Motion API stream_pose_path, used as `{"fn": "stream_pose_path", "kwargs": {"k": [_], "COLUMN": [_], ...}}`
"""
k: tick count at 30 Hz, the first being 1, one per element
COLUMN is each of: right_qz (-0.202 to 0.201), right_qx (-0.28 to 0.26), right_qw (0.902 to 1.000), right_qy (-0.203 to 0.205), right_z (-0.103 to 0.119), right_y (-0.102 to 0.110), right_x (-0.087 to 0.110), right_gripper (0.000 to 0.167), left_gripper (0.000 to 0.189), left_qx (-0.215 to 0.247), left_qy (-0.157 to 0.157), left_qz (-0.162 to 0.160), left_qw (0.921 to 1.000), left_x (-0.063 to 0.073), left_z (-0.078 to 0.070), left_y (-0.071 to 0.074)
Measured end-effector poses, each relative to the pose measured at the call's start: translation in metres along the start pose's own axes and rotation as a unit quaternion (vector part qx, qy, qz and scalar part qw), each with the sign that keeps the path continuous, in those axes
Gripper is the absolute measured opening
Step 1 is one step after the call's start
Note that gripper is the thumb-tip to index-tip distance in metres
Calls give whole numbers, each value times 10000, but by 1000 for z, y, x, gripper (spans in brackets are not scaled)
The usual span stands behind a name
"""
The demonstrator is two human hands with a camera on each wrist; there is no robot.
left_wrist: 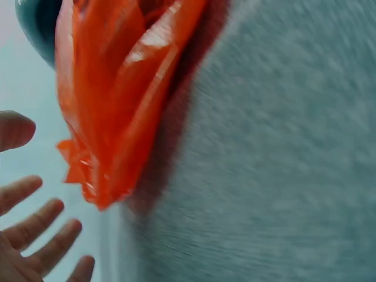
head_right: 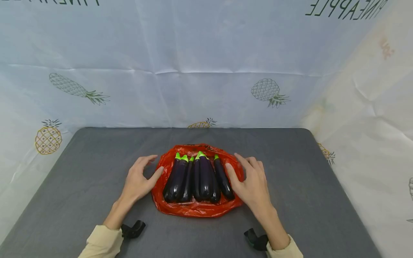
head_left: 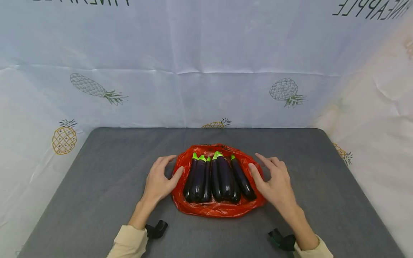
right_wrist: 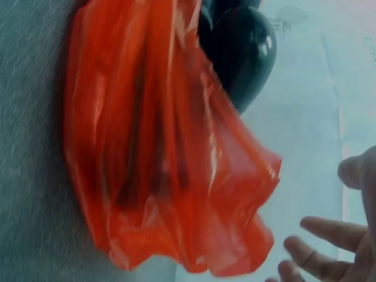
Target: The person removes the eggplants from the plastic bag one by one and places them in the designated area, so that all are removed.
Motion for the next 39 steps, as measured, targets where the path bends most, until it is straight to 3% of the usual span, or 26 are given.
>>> {"fn": "stream_pose_path", "kwargs": {"k": [7,12,24,39], "right_qz": [294,623,970,1177], "right_qx": [-1204,-1590,-1519,-1330], "right_qw": [9923,9853,9836,9835], "right_qy": [53,-3,-114,-345], "right_z": [8,15,25,27], "right_y": [-6,-15,-34,-46], "right_x": [1,2,6,9], "right_gripper": [24,22,29,36], "left_gripper": [25,16,15,17], "left_qx": [449,624,867,772], "left_qy": [-152,-352,-894,-1047], "left_qz": [-564,-944,-1281,-1269], "left_qw": [9973,9930,9839,9833], "left_x": [4,5,9,10], "left_z": [12,17,32,33], "left_y": [-4,-8,-17,-17]}}
Point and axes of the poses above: each hand's wrist, its own x-axis away from the middle knuckle, its own y-axis out of the back of the hand, z = x × y, the point moved 5 cm from there along -x, towards the middle knuckle, and after that the axes turned 12 degrees about -y, right-handed, at the moved point
